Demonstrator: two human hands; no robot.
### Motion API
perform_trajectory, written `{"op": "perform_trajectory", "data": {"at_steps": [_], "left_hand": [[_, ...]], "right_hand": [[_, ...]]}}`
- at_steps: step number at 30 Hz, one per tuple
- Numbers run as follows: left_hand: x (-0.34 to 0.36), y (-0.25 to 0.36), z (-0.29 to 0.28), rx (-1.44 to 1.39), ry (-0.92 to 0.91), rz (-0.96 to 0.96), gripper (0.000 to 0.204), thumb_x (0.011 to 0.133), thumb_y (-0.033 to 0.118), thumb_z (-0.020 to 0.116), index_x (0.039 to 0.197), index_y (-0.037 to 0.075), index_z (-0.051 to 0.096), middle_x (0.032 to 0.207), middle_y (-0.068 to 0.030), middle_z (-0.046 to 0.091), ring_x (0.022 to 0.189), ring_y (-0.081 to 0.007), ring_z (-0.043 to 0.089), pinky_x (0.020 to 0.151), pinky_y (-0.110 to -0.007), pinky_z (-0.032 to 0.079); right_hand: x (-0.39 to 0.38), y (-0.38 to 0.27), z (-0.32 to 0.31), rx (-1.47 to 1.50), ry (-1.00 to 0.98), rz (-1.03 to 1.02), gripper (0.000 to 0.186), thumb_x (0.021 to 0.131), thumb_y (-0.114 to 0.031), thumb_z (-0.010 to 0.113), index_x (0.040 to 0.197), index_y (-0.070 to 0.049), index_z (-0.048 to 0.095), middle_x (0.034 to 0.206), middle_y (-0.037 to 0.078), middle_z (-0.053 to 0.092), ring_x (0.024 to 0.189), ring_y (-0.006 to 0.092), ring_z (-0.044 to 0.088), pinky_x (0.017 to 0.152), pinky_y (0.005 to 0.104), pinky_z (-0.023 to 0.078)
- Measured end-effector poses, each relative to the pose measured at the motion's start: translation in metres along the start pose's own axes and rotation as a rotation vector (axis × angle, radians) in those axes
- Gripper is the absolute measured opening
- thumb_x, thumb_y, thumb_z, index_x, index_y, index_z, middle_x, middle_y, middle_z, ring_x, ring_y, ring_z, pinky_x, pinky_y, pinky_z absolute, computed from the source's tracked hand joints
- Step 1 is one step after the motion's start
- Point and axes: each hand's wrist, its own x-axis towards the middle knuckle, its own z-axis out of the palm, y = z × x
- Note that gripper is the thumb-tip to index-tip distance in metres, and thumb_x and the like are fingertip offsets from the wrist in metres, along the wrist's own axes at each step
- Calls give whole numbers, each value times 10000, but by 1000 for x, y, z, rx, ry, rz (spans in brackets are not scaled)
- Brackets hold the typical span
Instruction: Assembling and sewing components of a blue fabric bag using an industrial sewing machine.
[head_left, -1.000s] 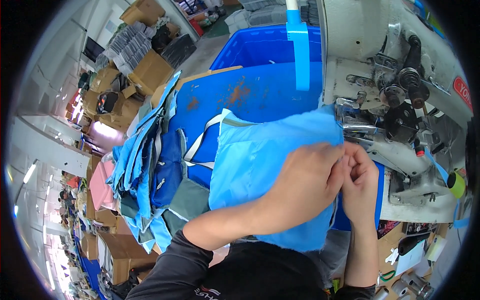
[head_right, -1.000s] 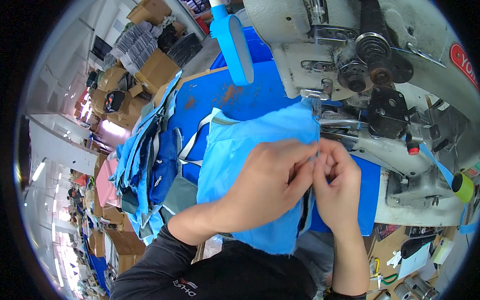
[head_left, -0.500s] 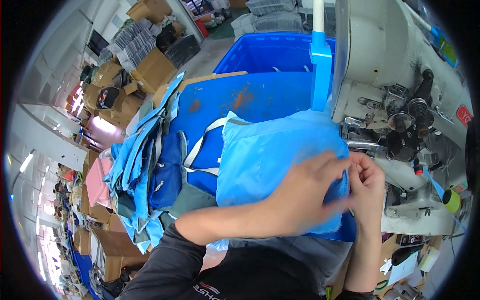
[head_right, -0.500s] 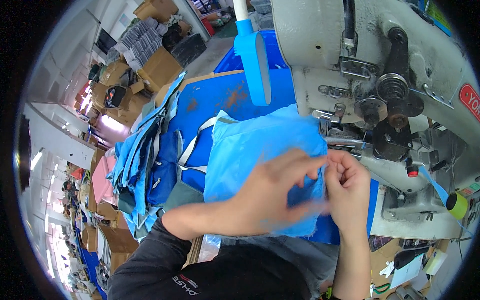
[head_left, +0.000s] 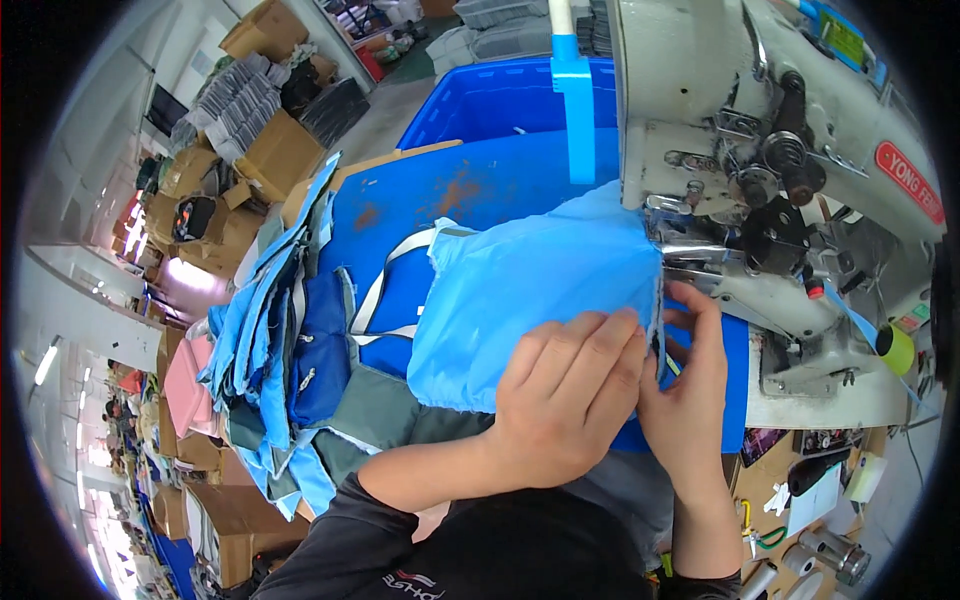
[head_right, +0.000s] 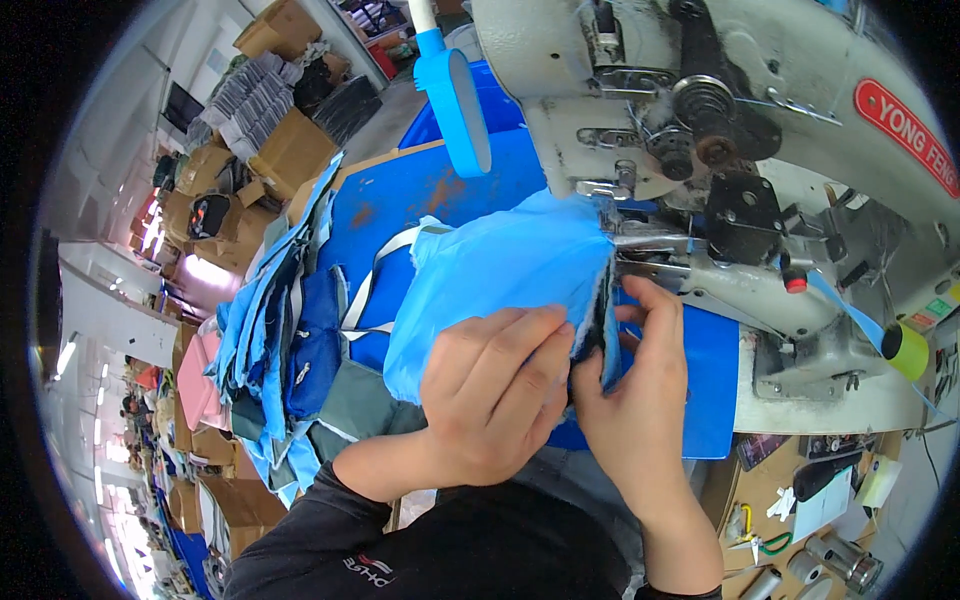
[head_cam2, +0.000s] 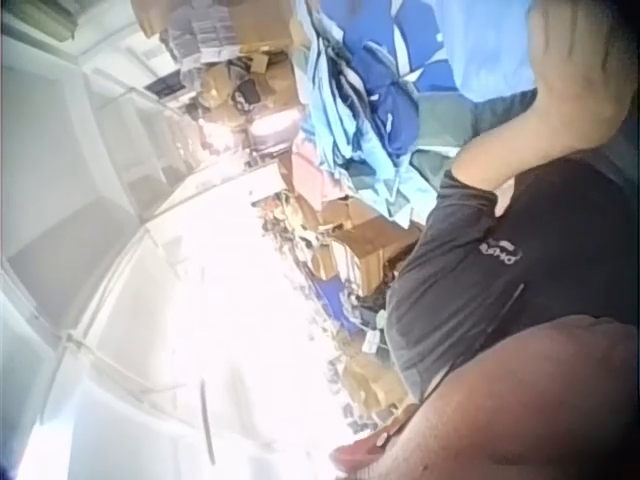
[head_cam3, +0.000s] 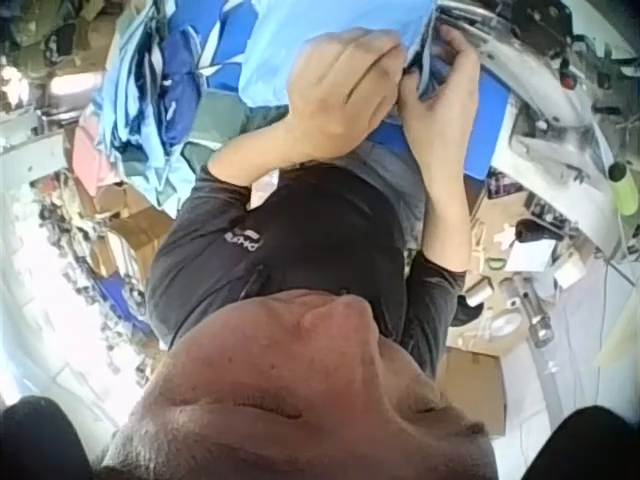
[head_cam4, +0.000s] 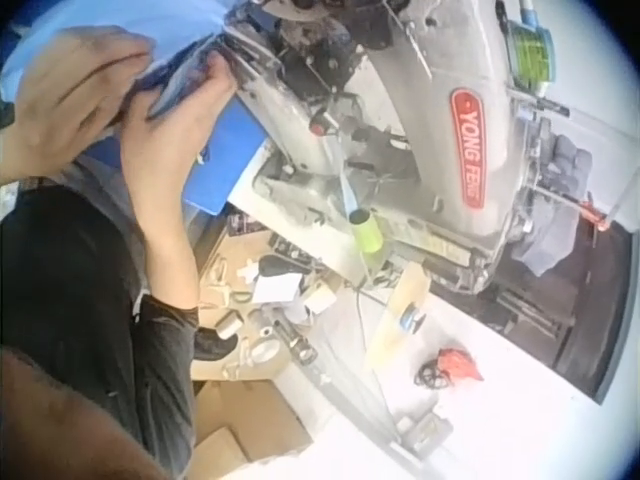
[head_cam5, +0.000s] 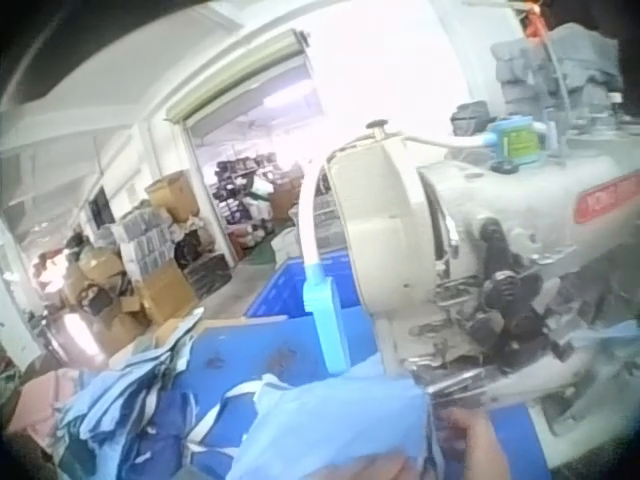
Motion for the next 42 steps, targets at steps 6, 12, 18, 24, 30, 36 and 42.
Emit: {"op": "perform_trajectory", "data": {"at_steps": [6, 12, 18, 24, 30, 36, 42], "left_hand": [[-2, -7, -7, 118, -81, 231, 315, 756, 95, 634, 1038, -37, 682, 1048, -155, 675, 877, -242, 659, 757, -331, 499], [-12, 12, -4, 177, -222, 210, 347, 759, 115, 631, 1069, -36, 674, 1085, -151, 661, 921, -243, 644, 802, -342, 498], [-10, 24, 10, 81, -189, -30, 365, 781, 132, 593, 1081, -66, 655, 1164, -190, 626, 1019, -283, 622, 861, -389, 496], [-9, 13, 7, 69, -241, 163, 401, 748, 150, 600, 1065, -92, 643, 1162, -224, 621, 1058, -324, 617, 881, -414, 505], [0, -2, 16, 108, -212, 298, 363, 748, 153, 605, 1023, -81, 649, 1115, -224, 634, 1029, -331, 620, 861, -405, 507], [13, -22, 32, 40, -192, 309, 341, 733, 145, 639, 1002, -65, 649, 1088, -202, 641, 989, -315, 620, 837, -403, 507], [25, -44, 46, -6, -169, 318, 330, 732, 139, 647, 1008, -42, 648, 1072, -171, 639, 986, -296, 615, 841, -407, 502]], "right_hand": [[-25, 0, -32, -372, -27, -40, 472, 718, 100, 627, 1169, 4, 528, 1177, 185, 527, 991, 379, 610, 785, 431, 535], [-31, -5, -34, -445, -62, -31, 319, 752, 94, 616, 1056, -3, 607, 1040, 157, 556, 812, 357, 628, 656, 421, 519], [-33, 6, -38, -151, -168, 29, 328, 799, 155, 595, 1096, 17, 597, 1020, 126, 606, 704, 163, 623, 585, 269, 479], [-34, 18, -33, 588, -248, 253, 409, 878, 216, 481, 1229, 11, 535, 1124, 48, 607, 846, 21, 576, 650, 170, 440], [-23, 23, -27, 586, -250, 228, 438, 870, 222, 466, 1253, 14, 511, 1179, 75, 616, 896, 35, 590, 680, 167, 447], [3, 30, -19, 549, -259, 190, 392, 889, 197, 460, 1231, 16, 522, 1094, 52, 661, 858, 7, 576, 658, 146, 426], [27, 27, -8, 555, -200, 186, 347, 906, 168, 460, 1215, 25, 529, 1054, 39, 662, 817, -4, 568, 627, 139, 411]]}}
